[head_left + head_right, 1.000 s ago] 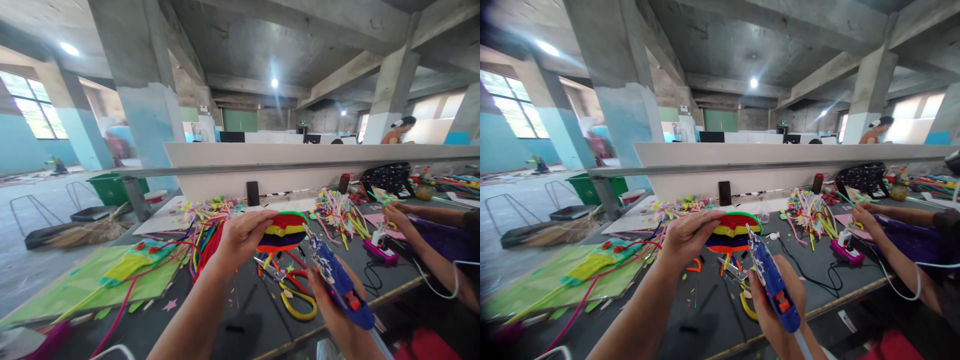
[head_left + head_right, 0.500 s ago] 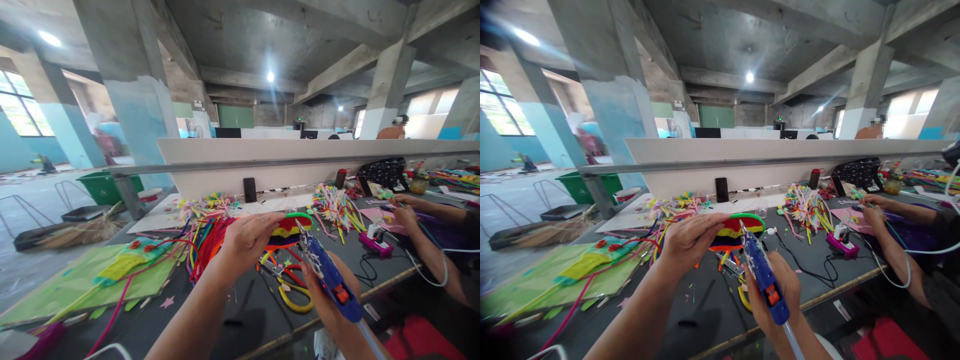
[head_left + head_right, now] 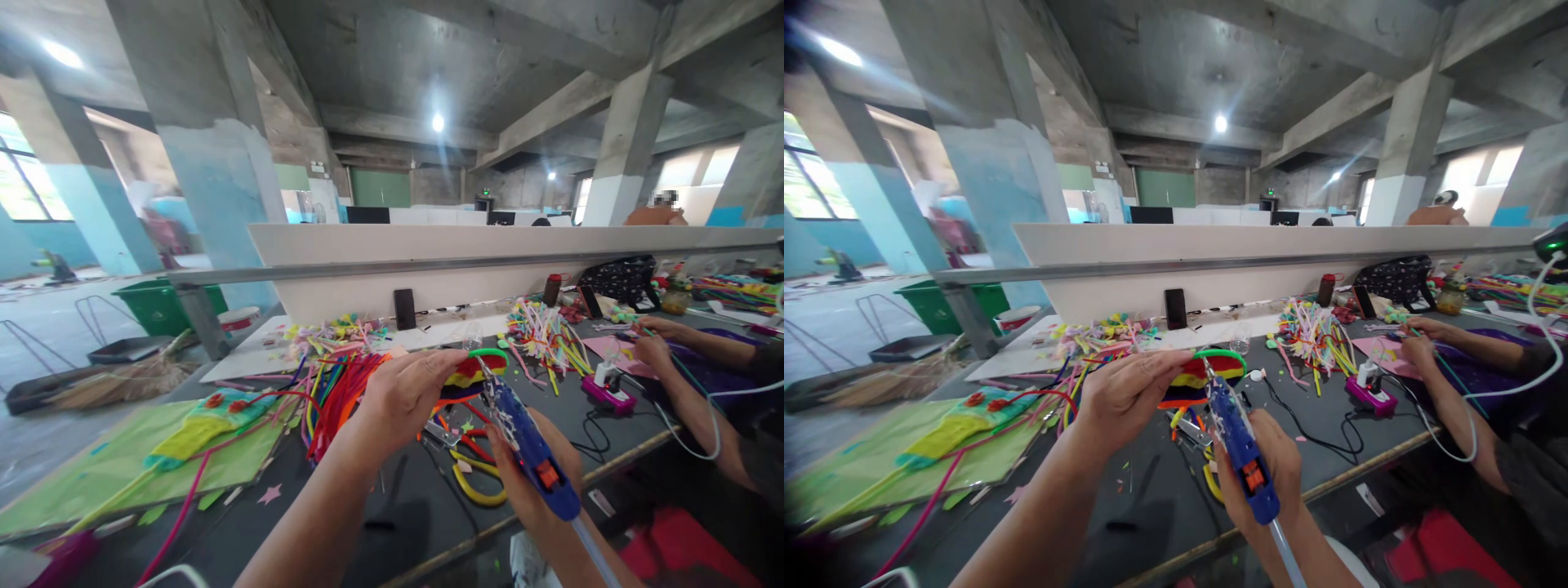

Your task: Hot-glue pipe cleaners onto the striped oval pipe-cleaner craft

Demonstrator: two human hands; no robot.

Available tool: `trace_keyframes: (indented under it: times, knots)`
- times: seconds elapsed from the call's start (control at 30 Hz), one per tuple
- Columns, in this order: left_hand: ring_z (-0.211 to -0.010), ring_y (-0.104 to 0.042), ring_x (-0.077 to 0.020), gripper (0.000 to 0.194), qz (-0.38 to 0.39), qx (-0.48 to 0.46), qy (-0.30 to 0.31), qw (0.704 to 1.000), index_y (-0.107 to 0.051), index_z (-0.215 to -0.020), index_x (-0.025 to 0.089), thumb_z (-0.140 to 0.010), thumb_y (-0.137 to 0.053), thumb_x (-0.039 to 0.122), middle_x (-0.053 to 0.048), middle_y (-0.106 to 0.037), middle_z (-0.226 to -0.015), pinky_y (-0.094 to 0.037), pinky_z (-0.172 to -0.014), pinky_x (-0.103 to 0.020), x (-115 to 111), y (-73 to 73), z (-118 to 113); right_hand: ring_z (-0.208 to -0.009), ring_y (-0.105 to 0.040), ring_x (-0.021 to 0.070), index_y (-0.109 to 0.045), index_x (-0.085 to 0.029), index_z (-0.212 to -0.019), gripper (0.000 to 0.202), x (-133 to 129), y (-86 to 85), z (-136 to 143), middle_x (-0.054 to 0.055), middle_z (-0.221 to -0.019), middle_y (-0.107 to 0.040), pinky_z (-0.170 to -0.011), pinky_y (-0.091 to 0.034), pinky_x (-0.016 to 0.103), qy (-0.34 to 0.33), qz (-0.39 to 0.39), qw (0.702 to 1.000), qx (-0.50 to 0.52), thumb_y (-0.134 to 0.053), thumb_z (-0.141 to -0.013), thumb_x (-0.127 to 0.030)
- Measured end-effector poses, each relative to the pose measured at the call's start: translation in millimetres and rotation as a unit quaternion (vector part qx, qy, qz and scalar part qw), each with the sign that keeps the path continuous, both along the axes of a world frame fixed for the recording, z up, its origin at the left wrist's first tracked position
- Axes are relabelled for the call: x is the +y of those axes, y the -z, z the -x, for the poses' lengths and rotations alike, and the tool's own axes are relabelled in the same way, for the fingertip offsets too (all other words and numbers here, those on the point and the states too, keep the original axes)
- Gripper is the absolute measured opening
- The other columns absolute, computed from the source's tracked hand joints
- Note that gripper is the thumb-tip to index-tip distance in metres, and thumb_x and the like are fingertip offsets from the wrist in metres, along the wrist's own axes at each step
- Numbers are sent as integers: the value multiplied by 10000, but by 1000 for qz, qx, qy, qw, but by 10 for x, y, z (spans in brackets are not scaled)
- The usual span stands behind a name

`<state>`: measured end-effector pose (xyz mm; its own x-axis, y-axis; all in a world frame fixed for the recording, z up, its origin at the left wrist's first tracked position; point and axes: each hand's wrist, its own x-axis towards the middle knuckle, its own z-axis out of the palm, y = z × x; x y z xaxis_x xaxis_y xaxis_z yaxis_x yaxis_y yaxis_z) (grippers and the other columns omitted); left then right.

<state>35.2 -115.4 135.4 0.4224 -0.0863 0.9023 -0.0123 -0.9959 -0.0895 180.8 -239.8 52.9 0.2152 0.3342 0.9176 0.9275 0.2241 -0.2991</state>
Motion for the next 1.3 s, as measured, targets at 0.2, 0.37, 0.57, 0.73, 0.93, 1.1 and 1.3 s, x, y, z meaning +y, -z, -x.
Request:
trace_keyframes:
  times: [0.2,0.37,0.57,0.73,0.93,1.1,1.3]
  knots:
    - [-938,-691,-115,321,0,-8,-2,1000,-644,-1123,163,-852,-536,28,-47,-736,-1010,-545,-876,-191,-1,-13,7,-591,-587,154,-575,-204,-750,137,10,-18,-13,4,-644,-585,-566,-455,269,13,1,1000,11,-586,-872,-267]
    - [-924,-695,-123,333,-1,-8,-4,1000,-639,-1134,177,-849,-535,37,-41,-737,-1004,-557,-850,-210,19,-3,18,-569,-581,151,-557,-206,-722,171,5,-43,-34,-2,-607,-565,-545,-452,264,34,-12,999,-28,-567,-880,-269]
    - [-897,-705,-131,330,-7,-12,-14,1000,-655,-1108,178,-839,-532,34,-43,-744,-974,-561,-845,-219,36,-7,35,-545,-565,145,-549,-202,-702,208,16,-18,-43,-7,-586,-556,-524,-438,264,60,-13,997,-39,-544,-890,-291]
    - [-883,-710,-137,304,3,-13,-14,1000,-661,-1096,175,-842,-550,52,-45,-746,-969,-563,-838,-214,46,-20,56,-530,-553,151,-524,-212,-678,226,27,-9,-57,-9,-571,-541,-507,-427,274,70,-24,997,-17,-549,-884,-302]
    - [-823,-717,-136,232,55,-21,-28,998,-686,-1051,203,-865,-572,126,-24,-753,-927,-575,-778,-204,34,-60,69,-573,-564,143,-563,-186,-699,179,-14,-41,-73,9,-624,-563,-540,-443,265,35,27,999,8,-587,-866,-246]
    - [-817,-717,-137,212,79,-29,-32,996,-700,-1024,212,-858,-590,140,-13,-755,-922,-574,-771,-203,80,-73,71,-582,-578,163,-583,-180,-695,193,-2,10,-100,22,-622,-572,-557,-452,291,41,33,998,34,-593,-860,-281]
    - [-814,-718,-140,196,97,-37,-21,994,-712,-1001,203,-849,-605,142,-16,-756,-911,-568,-766,-193,102,-55,56,-565,-555,152,-550,-191,-664,214,-18,3,-80,5,-609,-545,-533,-445,282,8,32,996,79,-595,-856,-278]
